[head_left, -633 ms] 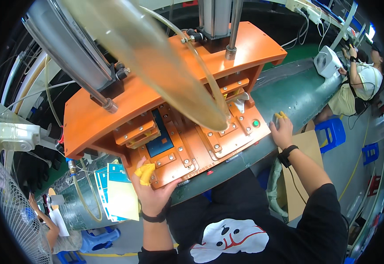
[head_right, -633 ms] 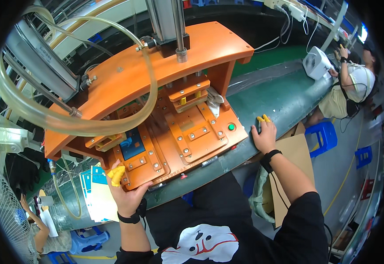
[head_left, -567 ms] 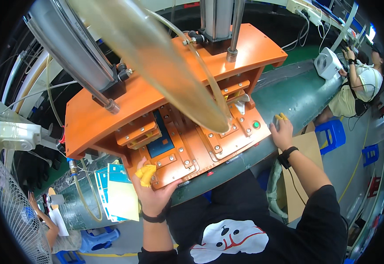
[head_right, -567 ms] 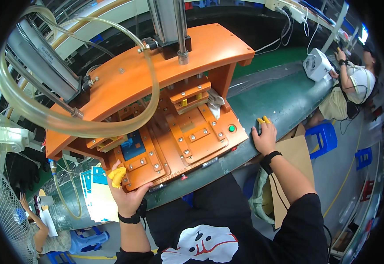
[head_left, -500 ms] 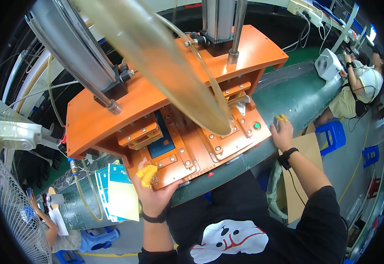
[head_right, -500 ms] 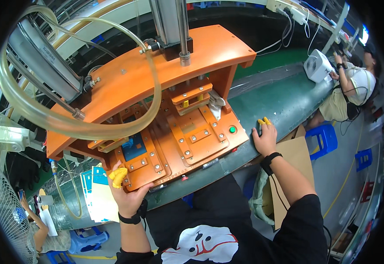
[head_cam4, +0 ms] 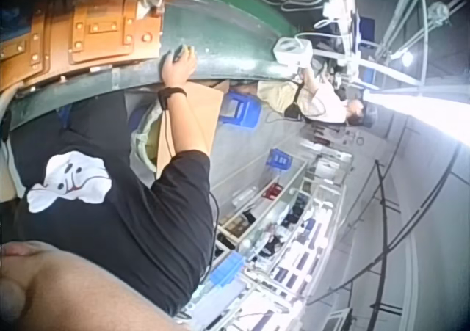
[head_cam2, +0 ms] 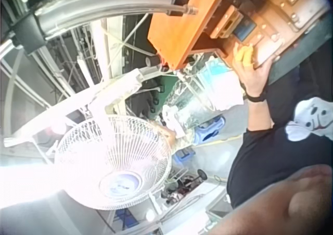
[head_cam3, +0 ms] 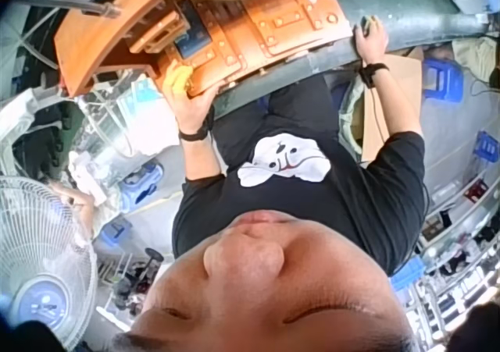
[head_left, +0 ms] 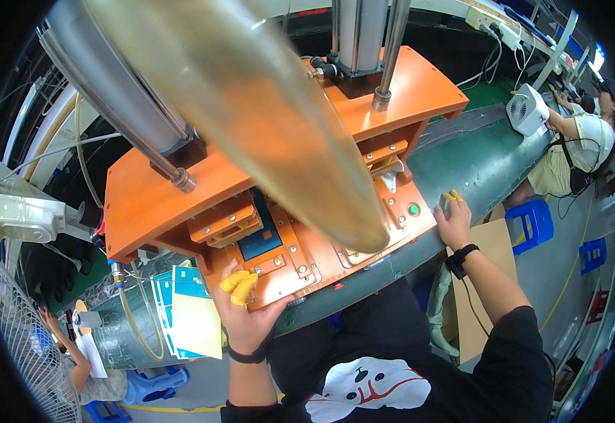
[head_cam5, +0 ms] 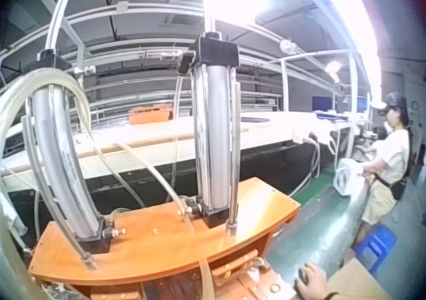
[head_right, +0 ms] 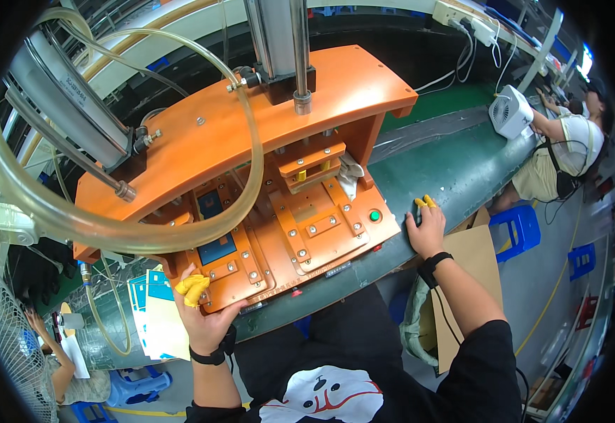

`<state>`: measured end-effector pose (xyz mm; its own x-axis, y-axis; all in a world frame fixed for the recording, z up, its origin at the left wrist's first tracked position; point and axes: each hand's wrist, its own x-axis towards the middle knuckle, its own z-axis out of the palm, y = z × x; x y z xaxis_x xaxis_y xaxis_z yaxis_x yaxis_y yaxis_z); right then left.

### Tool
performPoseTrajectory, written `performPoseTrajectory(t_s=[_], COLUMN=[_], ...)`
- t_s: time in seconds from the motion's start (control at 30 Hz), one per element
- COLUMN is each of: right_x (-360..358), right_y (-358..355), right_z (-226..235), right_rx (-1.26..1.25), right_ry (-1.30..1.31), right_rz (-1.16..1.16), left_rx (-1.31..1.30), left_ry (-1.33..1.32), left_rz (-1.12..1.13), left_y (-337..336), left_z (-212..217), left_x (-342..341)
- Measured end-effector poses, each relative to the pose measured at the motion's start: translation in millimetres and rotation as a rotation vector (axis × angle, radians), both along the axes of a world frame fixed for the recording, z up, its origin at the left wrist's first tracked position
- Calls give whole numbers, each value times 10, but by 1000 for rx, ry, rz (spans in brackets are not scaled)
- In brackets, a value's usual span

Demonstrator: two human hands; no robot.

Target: Operating a pneumatic press machine to process and assemble small blue plastic components at a factory workbench.

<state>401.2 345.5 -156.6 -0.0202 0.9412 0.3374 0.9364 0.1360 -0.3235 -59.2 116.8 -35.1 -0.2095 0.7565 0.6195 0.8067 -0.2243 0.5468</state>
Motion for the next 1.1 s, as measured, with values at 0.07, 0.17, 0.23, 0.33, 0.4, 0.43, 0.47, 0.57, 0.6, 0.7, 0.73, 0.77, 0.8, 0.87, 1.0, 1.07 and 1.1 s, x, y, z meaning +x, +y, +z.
performPoseTrajectory(t_s=[0.07, 0.17, 0.23, 0.33, 0.4, 0.43, 0.47, 0.57, 0.6, 0.7, 0.73, 0.77, 0.8, 0.87, 1.0, 1.07, 1.1], right_x=[22, 0, 11, 26, 5, -9, -25, -47, -26, 129, 130, 98, -20, -52, -43, 3, -2], right_y=[10, 15, 5, 15, 14, 19, 26, 4, -7, -9, -27, -38, -25, 11, -12, -28, -35], right_z=[-31, -27, -14, -20, -18, -23, -31, -28, -12, -23, -1, 2, 45, -14, -24, -18, -3], right_rx=[9, 11, 6, 1, -6, -2, 1, 25, 46, 37, 71, 111, 128, 106, 93, 86, 90], right_ry=[-3, 2, 7, 5, 12, 13, 18, 20, 17, -17, 2, -19, 4, -3, -4, 5, 5], right_rz=[0, 4, 3, -7, 4, 6, 13, 20, 12, -12, 7, 4, 34, 32, -9, -12, -18], left_rx=[3, 32, 45, 35, 38, 39, 42, 22, -10, -41, -45, -58, -62, -77, -170, -267, -264], left_ry=[2, 4, -42, -25, -18, -12, -11, 23, 45, 71, 80, 64, 68, 81, 90, 23, 23], left_rz=[-3, -10, -7, -10, -10, -10, -7, 9, 0, -13, -6, -2, 21, 41, 63, 88, 82], left_y=[9, 2, 10, 6, -3, -7, -7, -7, 1, 44, 69, 46, -6, -18, -37, -5, 6], left_z=[-10, -37, -36, -20, -12, -7, 11, 54, 47, 71, 80, 67, 68, 50, 103, 174, 171], left_x=[3, 2, 11, 18, 6, -1, -6, -4, -1, 37, 61, 64, 27, -8, 43, 112, 113])
